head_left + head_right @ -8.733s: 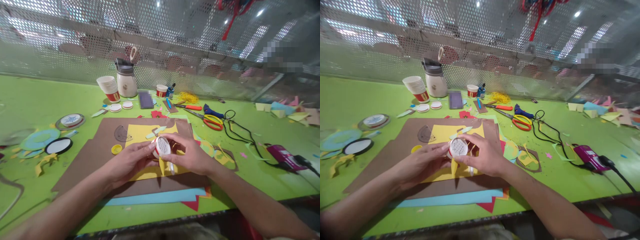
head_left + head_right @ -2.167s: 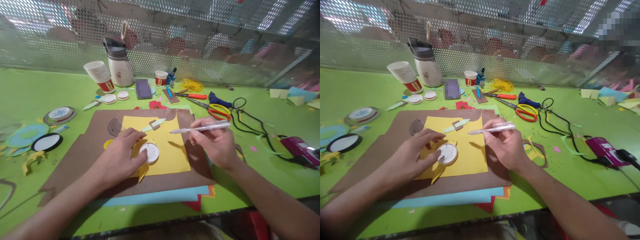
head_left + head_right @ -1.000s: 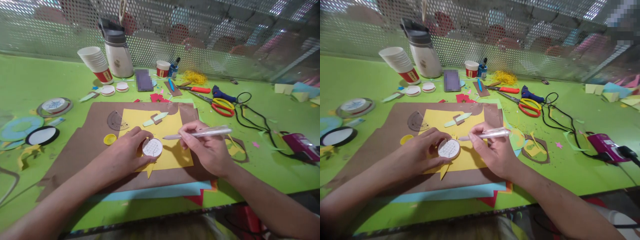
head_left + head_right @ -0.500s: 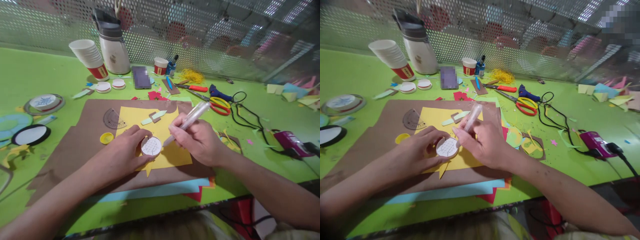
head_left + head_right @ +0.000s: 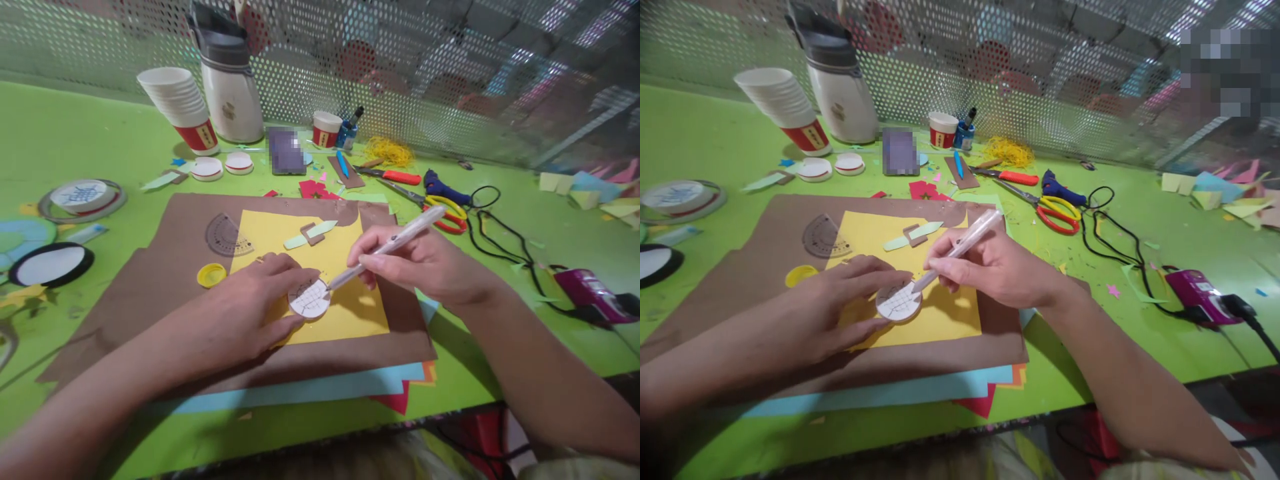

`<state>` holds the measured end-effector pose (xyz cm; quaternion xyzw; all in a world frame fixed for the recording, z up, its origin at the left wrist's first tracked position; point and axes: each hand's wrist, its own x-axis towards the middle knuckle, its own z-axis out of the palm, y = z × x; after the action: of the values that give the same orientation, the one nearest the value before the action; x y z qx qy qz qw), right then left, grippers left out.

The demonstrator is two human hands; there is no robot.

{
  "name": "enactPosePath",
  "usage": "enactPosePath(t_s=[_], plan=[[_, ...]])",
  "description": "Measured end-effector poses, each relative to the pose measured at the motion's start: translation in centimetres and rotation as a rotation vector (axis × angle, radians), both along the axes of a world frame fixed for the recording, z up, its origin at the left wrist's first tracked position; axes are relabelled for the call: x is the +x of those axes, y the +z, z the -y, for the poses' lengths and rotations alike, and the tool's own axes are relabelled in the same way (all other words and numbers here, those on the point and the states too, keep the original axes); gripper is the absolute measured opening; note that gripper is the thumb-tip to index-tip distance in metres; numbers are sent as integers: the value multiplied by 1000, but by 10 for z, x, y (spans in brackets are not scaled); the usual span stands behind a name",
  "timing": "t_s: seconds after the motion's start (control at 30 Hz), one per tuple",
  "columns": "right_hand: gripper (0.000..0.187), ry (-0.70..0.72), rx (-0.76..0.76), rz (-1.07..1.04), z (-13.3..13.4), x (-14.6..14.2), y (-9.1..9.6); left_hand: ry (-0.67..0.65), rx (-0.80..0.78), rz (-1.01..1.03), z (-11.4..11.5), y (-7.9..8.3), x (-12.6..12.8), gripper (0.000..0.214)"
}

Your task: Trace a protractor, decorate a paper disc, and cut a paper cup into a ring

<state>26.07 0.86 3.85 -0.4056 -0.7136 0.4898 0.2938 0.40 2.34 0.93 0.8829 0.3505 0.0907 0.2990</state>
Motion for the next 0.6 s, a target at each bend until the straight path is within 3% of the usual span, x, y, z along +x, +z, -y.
enactPosePath(t_s=[0.23, 0.5, 0.6], plan=[[7, -59, -50, 0, 1, -1, -4, 64, -55, 3, 1, -4, -8, 84], [4, -87, 31, 15, 3, -4, -7, 126, -2, -38, 9, -6, 7, 98], [5, -68, 28, 39, 3, -3, -7, 134, 67, -3, 12, -12, 12, 92]])
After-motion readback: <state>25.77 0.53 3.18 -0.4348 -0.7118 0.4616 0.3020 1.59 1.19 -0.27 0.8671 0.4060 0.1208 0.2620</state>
